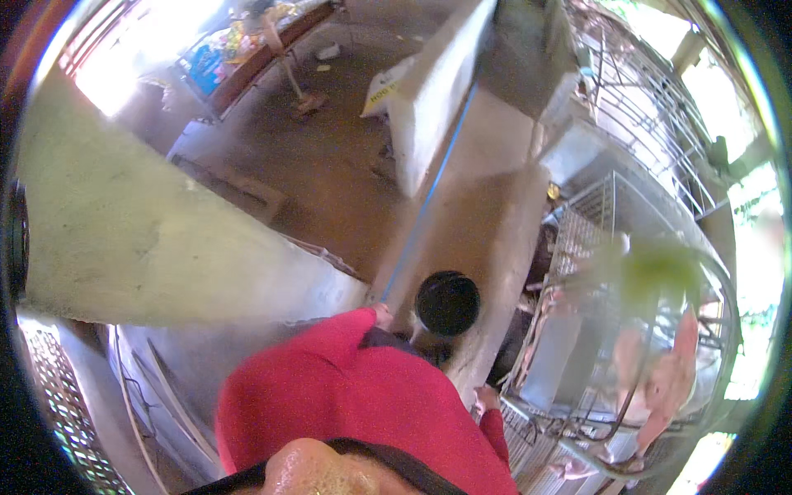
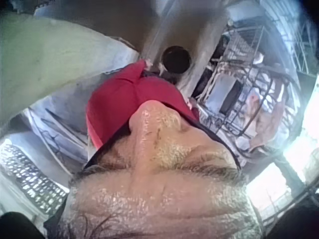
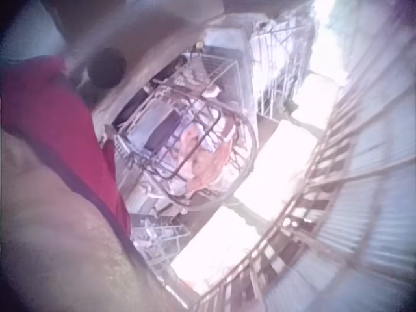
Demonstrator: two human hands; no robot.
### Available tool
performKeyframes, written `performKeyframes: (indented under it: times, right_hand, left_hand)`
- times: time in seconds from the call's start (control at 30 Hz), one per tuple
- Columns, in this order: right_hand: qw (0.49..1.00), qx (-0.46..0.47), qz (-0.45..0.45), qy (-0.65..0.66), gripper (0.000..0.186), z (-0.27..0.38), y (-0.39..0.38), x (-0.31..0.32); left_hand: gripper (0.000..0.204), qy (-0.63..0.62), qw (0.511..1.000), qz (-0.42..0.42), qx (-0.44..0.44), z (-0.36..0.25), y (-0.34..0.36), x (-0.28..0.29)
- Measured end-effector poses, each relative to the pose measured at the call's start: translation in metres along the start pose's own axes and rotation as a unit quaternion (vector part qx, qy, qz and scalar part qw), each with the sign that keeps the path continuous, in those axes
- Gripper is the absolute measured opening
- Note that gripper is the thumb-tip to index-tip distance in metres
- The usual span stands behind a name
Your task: Preparing and opening a bag of animal feed in a piggery.
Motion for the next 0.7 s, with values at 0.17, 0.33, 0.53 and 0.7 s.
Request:
performKeyframes:
  times: [0.17, 0.33, 0.53, 0.7]
  right_hand:
    - [0.979, -0.044, -0.090, 0.179, 0.035, 0.009, 0.008, -0.010]
    - [0.994, -0.019, -0.072, 0.079, 0.064, -0.017, 0.036, -0.048]
    - [0.994, 0.003, -0.004, 0.113, 0.064, -0.054, 0.026, -0.094]
    - [0.937, -0.186, -0.018, 0.296, 0.056, -0.082, 0.032, -0.080]
  left_hand:
    - [0.087, -0.016, 0.998, -0.007, 0.059, 0.008, -0.028, 0.007]
    - [0.112, -0.054, 0.993, 0.018, 0.107, -0.024, -0.051, 0.026]
    - [0.106, -0.142, 0.984, -0.068, 0.087, -0.094, -0.022, 0.086]
    - [0.081, -0.227, 0.945, -0.235, -0.017, -0.151, 0.052, 0.222]
Point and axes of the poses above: each hand's wrist, its own y-axis towards the middle knuckle, its own x-axis out of the back of the hand, z = x × y, the point moved 9 cm from there along y, towards the middle knuckle, and after that the axes turned 3 degrees about y, right-handed, at the moved point
